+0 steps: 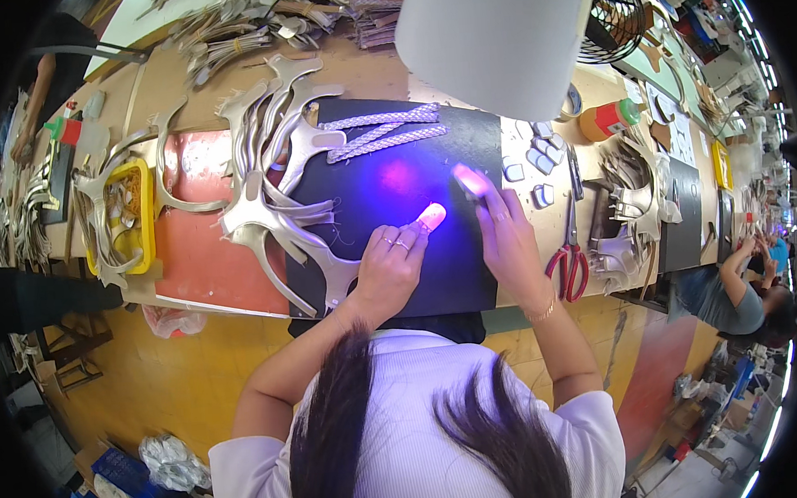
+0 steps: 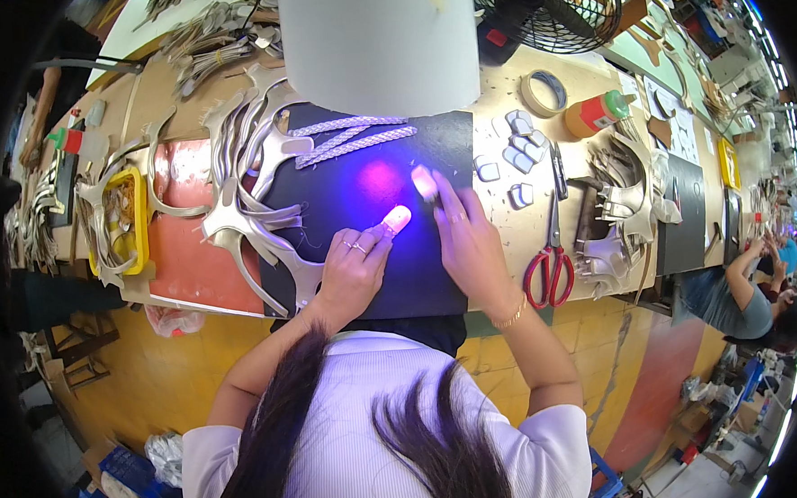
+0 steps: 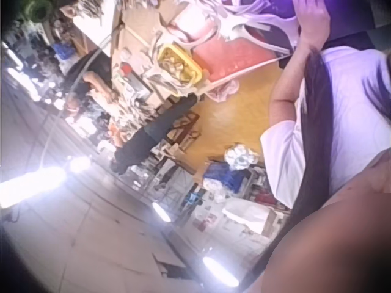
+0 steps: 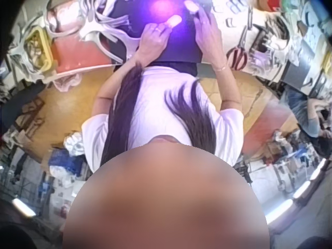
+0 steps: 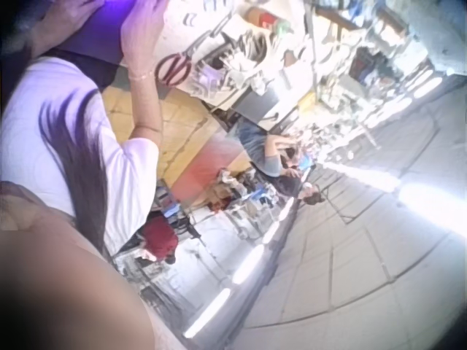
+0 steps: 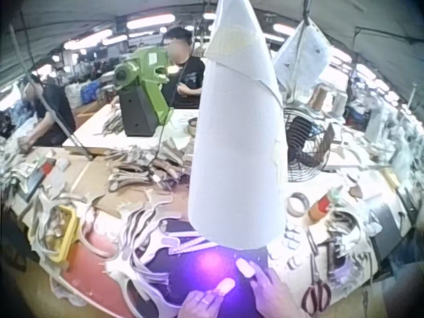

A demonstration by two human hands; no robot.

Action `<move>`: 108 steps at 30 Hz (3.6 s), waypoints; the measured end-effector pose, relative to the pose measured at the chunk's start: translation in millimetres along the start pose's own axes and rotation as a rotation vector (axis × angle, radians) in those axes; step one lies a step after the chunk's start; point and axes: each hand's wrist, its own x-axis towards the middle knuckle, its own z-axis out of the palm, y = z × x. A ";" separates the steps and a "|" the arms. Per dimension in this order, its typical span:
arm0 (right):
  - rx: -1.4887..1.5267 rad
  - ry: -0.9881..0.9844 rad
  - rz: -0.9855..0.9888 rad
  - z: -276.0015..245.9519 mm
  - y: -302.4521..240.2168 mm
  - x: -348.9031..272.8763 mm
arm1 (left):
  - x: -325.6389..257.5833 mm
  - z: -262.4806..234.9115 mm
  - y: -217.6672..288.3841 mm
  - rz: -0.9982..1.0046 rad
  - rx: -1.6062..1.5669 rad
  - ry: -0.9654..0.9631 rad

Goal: The person assembles a decorative metal piece by wrapping a braided cord around its arms, applying glue from a bottle, and using a hammer to secure the cord. The person handles the cord, glue, and hammer repeatedly while working at a cluttered table.

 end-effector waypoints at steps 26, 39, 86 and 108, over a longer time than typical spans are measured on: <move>0.078 0.006 -0.061 15.1 -27.1 -35.1 | 1.3 0.1 -2.2 0.021 -0.001 0.053; -0.016 -0.094 -0.041 15.3 -25.8 -25.1 | -0.5 2.0 -1.5 0.027 0.008 0.024; 0.230 0.015 0.093 5.7 -8.3 -29.9 | -8.0 -131.1 -63.0 0.342 0.293 -0.510; 0.090 0.081 0.027 -4.3 3.1 -54.6 | 8.0 -113.8 -73.1 -1.006 -1.015 -0.475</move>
